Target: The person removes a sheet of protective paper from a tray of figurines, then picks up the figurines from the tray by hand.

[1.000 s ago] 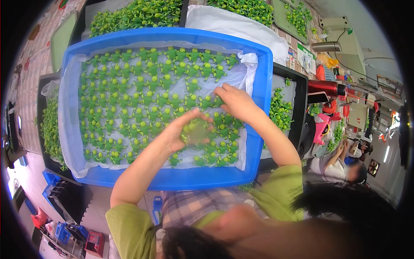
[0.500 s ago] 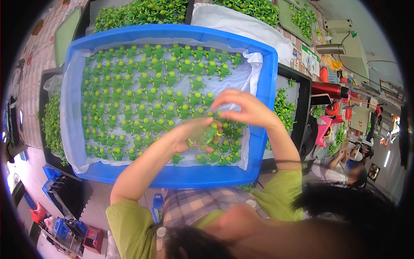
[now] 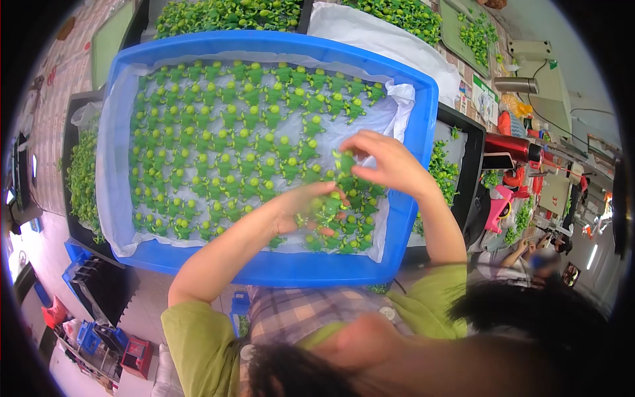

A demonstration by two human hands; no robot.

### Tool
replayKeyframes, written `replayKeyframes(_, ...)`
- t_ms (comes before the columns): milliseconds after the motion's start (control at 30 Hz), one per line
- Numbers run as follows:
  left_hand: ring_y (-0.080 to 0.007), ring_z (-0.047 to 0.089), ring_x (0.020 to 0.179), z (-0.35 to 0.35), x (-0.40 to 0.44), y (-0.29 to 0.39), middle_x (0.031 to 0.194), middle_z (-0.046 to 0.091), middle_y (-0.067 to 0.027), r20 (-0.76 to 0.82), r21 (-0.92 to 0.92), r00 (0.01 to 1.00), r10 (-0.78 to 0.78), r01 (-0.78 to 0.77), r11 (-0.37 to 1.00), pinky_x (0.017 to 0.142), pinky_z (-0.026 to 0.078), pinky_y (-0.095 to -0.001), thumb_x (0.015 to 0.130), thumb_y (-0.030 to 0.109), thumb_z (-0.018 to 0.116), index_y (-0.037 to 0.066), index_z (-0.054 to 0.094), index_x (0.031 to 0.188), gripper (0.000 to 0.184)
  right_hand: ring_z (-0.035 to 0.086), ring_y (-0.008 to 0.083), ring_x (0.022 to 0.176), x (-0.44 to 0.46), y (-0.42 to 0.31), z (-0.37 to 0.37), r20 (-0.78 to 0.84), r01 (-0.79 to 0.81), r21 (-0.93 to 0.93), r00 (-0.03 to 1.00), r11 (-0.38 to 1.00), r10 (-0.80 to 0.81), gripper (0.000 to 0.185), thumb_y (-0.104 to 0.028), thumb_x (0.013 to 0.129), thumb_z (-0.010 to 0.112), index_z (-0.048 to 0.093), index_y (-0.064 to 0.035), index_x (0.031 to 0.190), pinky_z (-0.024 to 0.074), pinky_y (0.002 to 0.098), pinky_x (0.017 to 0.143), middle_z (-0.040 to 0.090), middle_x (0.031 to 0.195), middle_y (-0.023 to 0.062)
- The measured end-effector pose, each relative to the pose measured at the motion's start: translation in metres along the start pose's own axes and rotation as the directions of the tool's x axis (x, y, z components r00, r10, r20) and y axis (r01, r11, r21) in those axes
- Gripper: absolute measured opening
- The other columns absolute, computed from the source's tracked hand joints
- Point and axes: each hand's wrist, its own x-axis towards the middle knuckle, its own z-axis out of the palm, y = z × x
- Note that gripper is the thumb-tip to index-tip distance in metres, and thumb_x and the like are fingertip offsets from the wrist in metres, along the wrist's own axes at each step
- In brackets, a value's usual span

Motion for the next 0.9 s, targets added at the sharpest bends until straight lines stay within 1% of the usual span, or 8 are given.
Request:
replayKeyframes(233, -0.0295, 0.039, 0.115, 0.000, -0.006, 0.001, 0.126, 0.038, -0.0102, 0.389, 0.094, 0.918, 0.072, -0.118, 0.989, 0.081, 0.044, -0.0490, 0.080, 0.043, 0.051, 0.008, 0.033, 0.126, 0.061, 0.054, 0.0206, 0.075, -0.020, -0.022, -0.014, 0.008, 0.007, 0.016, 1.000, 1.000, -0.007, 0.033, -0.007, 0.064, 0.062, 0.053, -0.0060, 0.096, 0.0438, 0.0301, 0.068, 0.054, 0.082, 0.0066)
replayKeyframes(367, -0.0292, 0.042, 0.113, -0.012, 0.003, -0.008, 0.123, 0.041, -0.0109, 0.329, -0.186, 0.942, 0.060, 0.003, 0.983, 0.079, 0.046, -0.0490, 0.079, 0.043, 0.053, 0.010, 0.035, 0.125, 0.059, 0.053, 0.0247, 0.082, -0.018, -0.032, -0.013, 0.169, 0.164, 0.045, 0.971, 0.985, -0.169, 0.033, -0.013, 0.065, 0.065, 0.056, -0.0082, 0.097, 0.0423, 0.0325, 0.071, 0.056, 0.083, 0.0072)
replayKeyframes(467, -0.0286, 0.045, 0.110, -0.002, -0.004, 0.001, 0.119, 0.044, -0.0102, 0.173, -0.023, 0.984, 0.050, -0.047, 0.999, 0.078, 0.047, -0.0477, 0.079, 0.040, 0.054, 0.010, 0.038, 0.122, 0.054, 0.054, 0.0244, 0.080, -0.003, -0.024, -0.008, 0.216, 0.232, 0.125, 0.942, 0.965, -0.255, 0.030, -0.015, 0.067, 0.065, 0.057, -0.0082, 0.095, 0.0421, 0.0329, 0.071, 0.057, 0.084, 0.0068)
replayKeyframes(500, -0.0272, 0.047, 0.107, -0.004, -0.001, 0.002, 0.116, 0.046, -0.0097, 0.193, -0.025, 0.980, 0.044, -0.040, 0.999, 0.076, 0.048, -0.0455, 0.079, 0.036, 0.055, 0.010, 0.044, 0.114, 0.045, 0.054, 0.0236, 0.077, 0.005, -0.018, -0.007, 0.192, 0.092, 0.186, 0.973, 0.978, -0.128, 0.026, -0.016, 0.070, 0.063, 0.058, -0.0088, 0.094, 0.0424, 0.0331, 0.071, 0.057, 0.084, 0.0061)
replayKeyframes(567, -0.0265, 0.047, 0.108, -0.002, -0.002, 0.002, 0.116, 0.046, -0.0098, 0.186, 0.012, 0.982, 0.044, -0.047, 0.999, 0.075, 0.049, -0.0442, 0.079, 0.034, 0.055, 0.010, 0.047, 0.110, 0.040, 0.055, 0.0227, 0.076, 0.028, -0.002, -0.001, 0.152, -0.020, 0.066, 0.988, 0.998, 0.010, 0.024, -0.016, 0.072, 0.060, 0.058, -0.0098, 0.094, 0.0432, 0.0326, 0.070, 0.057, 0.083, 0.0055)
replayKeyframes(600, -0.0259, 0.047, 0.108, -0.001, -0.003, 0.003, 0.117, 0.046, -0.0099, 0.177, 0.049, 0.983, 0.047, -0.056, 0.997, 0.074, 0.050, -0.0429, 0.079, 0.032, 0.055, 0.009, 0.049, 0.106, 0.036, 0.055, 0.0229, 0.077, 0.036, 0.008, 0.010, 0.071, 0.127, -0.115, 0.990, 0.985, -0.120, 0.023, -0.013, 0.072, 0.058, 0.057, -0.0107, 0.094, 0.0445, 0.0331, 0.067, 0.057, 0.081, 0.0059)
replayKeyframes(700, -0.0226, 0.049, 0.104, 0.000, -0.004, 0.004, 0.114, 0.048, -0.0092, 0.124, 0.102, 0.991, 0.057, -0.070, 0.992, 0.071, 0.051, -0.0379, 0.079, 0.028, 0.055, 0.009, 0.053, 0.098, 0.026, 0.056, 0.0248, 0.078, 0.055, 0.007, 0.044, 0.142, 0.163, -0.413, 0.983, 0.896, -0.113, 0.030, -0.014, 0.068, 0.061, 0.053, -0.0121, 0.098, 0.0454, 0.0364, 0.063, 0.056, 0.075, 0.0077)
replayKeyframes(900, -0.0152, 0.054, 0.095, 0.002, -0.005, 0.005, 0.107, 0.053, -0.0057, 0.077, 0.175, 0.997, 0.000, -0.014, 0.984, 0.057, 0.051, -0.0257, 0.079, 0.027, 0.055, 0.009, 0.055, 0.096, 0.025, 0.058, 0.0252, 0.073, 0.058, -0.001, 0.056, 0.124, -0.018, -0.542, 0.987, 0.840, 0.101, 0.028, -0.014, 0.067, 0.062, 0.051, -0.0120, 0.093, 0.0459, 0.0356, 0.060, 0.055, 0.075, 0.0079)
